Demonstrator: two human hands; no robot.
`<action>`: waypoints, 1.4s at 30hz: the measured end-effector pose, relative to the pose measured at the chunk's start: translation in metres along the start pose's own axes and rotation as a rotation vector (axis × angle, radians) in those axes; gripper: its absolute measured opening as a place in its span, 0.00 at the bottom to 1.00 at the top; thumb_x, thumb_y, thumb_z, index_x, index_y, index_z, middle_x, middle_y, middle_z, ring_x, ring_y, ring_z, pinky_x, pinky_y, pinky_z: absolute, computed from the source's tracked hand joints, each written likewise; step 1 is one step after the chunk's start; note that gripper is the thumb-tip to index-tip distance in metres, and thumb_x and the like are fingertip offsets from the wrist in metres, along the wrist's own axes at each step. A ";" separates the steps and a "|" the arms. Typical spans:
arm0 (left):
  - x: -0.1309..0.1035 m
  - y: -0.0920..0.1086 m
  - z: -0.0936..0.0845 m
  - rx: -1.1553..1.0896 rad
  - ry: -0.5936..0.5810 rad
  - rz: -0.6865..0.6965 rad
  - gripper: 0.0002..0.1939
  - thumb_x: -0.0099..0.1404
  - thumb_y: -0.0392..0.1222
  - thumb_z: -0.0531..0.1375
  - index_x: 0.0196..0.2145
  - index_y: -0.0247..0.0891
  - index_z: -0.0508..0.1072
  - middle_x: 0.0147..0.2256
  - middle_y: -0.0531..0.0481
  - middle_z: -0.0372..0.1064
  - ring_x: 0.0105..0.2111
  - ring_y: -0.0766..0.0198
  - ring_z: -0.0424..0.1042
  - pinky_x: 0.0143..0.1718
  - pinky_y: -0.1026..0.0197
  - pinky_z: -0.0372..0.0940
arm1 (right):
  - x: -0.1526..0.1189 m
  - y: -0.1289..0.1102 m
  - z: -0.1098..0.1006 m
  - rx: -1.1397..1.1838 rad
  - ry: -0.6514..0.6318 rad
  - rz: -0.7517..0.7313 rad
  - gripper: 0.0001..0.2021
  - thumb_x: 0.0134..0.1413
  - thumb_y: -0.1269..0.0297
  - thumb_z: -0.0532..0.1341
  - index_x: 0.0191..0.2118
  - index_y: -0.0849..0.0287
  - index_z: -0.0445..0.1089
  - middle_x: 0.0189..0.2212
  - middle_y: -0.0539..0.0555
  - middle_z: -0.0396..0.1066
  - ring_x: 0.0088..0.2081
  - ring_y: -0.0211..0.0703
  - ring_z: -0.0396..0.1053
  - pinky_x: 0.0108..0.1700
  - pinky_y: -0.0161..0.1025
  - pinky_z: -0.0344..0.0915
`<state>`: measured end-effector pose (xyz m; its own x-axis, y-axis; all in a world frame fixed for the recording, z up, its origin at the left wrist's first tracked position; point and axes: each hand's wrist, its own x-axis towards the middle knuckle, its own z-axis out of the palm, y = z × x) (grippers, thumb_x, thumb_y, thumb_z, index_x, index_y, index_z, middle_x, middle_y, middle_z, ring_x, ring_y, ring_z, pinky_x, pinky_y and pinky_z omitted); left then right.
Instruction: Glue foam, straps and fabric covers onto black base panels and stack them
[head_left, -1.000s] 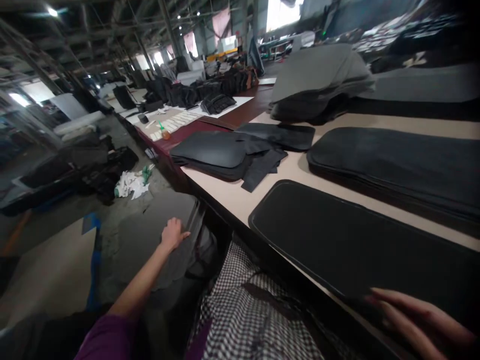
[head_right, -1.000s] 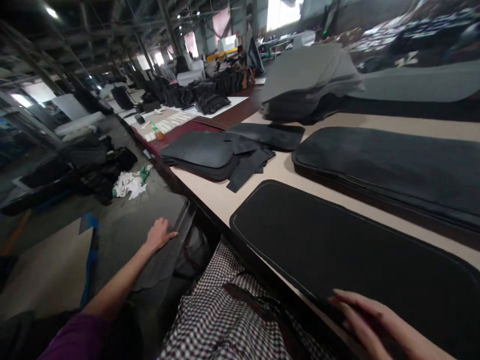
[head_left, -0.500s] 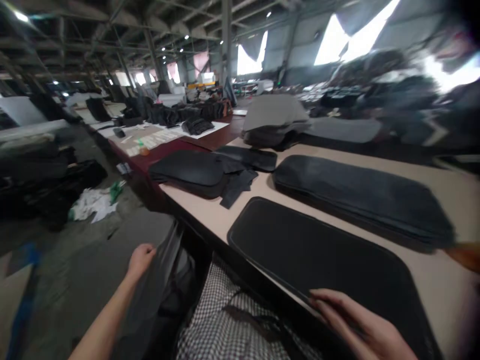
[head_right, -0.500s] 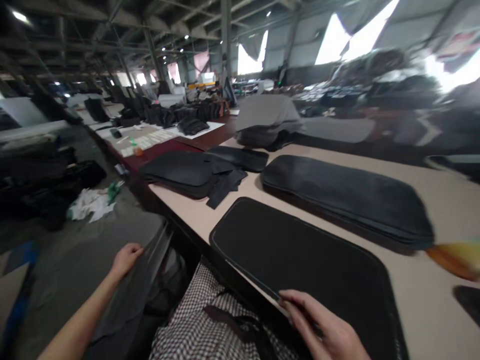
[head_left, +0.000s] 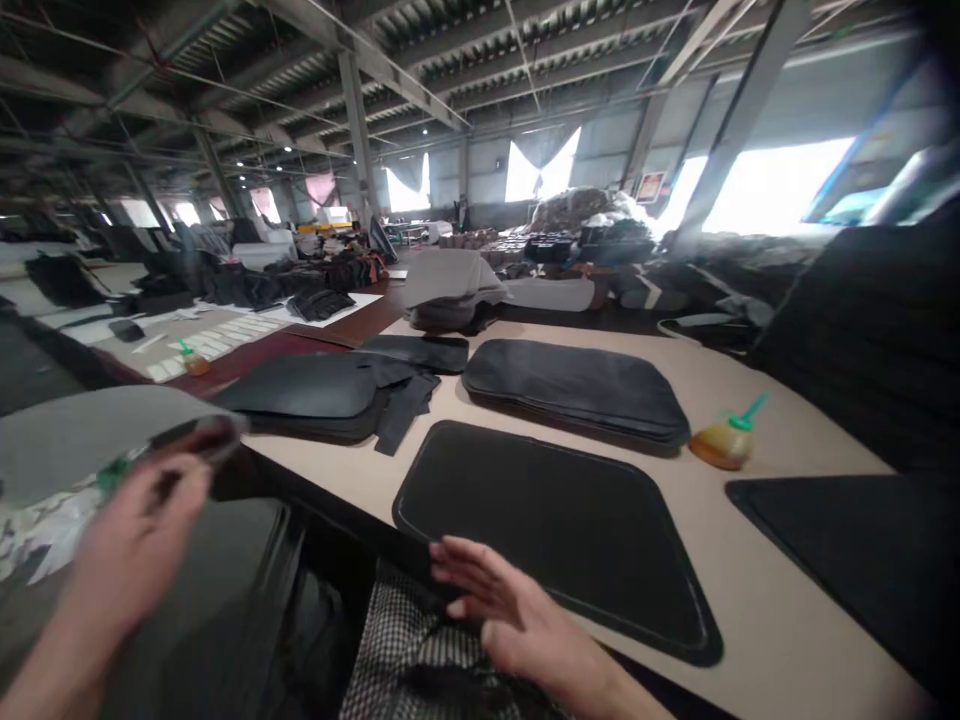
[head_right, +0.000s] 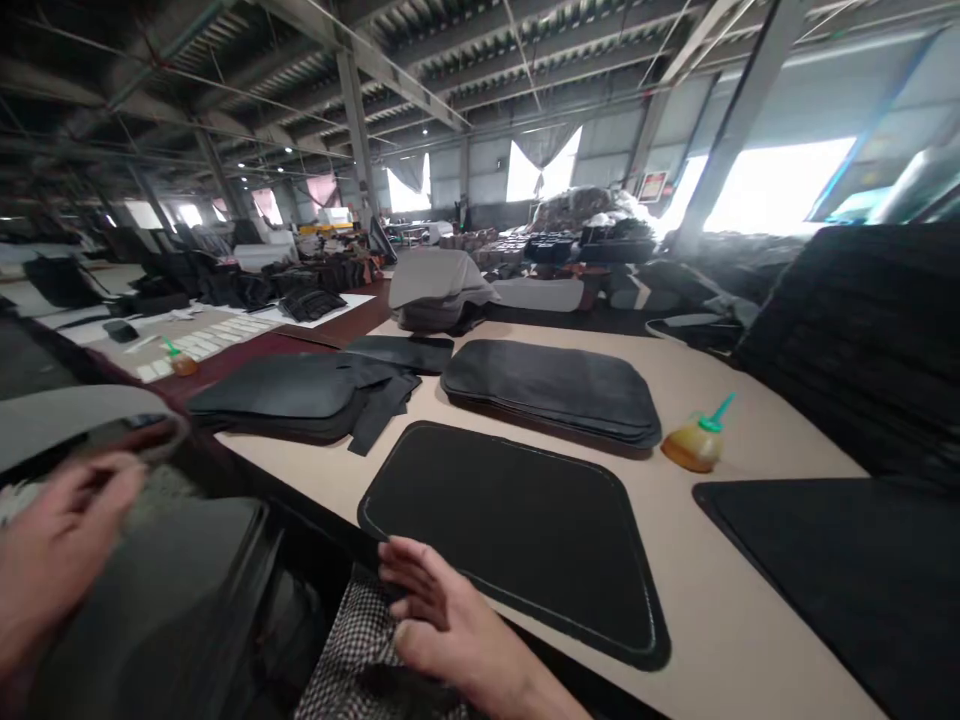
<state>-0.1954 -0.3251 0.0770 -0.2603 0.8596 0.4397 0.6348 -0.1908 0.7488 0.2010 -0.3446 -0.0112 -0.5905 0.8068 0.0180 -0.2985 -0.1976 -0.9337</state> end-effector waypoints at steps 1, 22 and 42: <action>-0.009 0.026 0.026 0.036 0.003 0.117 0.09 0.65 0.56 0.59 0.43 0.59 0.74 0.53 0.56 0.75 0.52 0.47 0.74 0.50 0.43 0.75 | 0.008 0.011 0.009 0.084 -0.034 -0.031 0.47 0.43 0.48 0.78 0.68 0.47 0.61 0.70 0.60 0.55 0.68 0.59 0.56 0.65 0.56 0.58; -0.078 0.054 0.191 -1.062 -0.815 -0.772 0.30 0.67 0.68 0.56 0.56 0.47 0.73 0.58 0.45 0.72 0.59 0.48 0.71 0.60 0.44 0.68 | -0.007 -0.063 -0.004 0.517 0.737 -0.424 0.18 0.59 0.46 0.65 0.48 0.49 0.79 0.54 0.53 0.76 0.59 0.60 0.69 0.62 0.60 0.66; 0.049 0.012 0.230 -0.382 -0.540 -0.127 0.54 0.48 0.45 0.78 0.69 0.44 0.59 0.66 0.36 0.59 0.65 0.45 0.62 0.66 0.41 0.57 | -0.116 -0.047 -0.153 -0.184 1.120 -0.122 0.37 0.42 0.56 0.77 0.60 0.53 0.70 0.52 0.58 0.76 0.48 0.55 0.76 0.47 0.47 0.76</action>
<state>-0.0329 -0.1762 -0.0062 0.1476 0.9839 0.1009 0.2950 -0.1412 0.9450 0.3980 -0.3443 -0.0243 0.4632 0.8766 -0.1306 -0.1391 -0.0736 -0.9875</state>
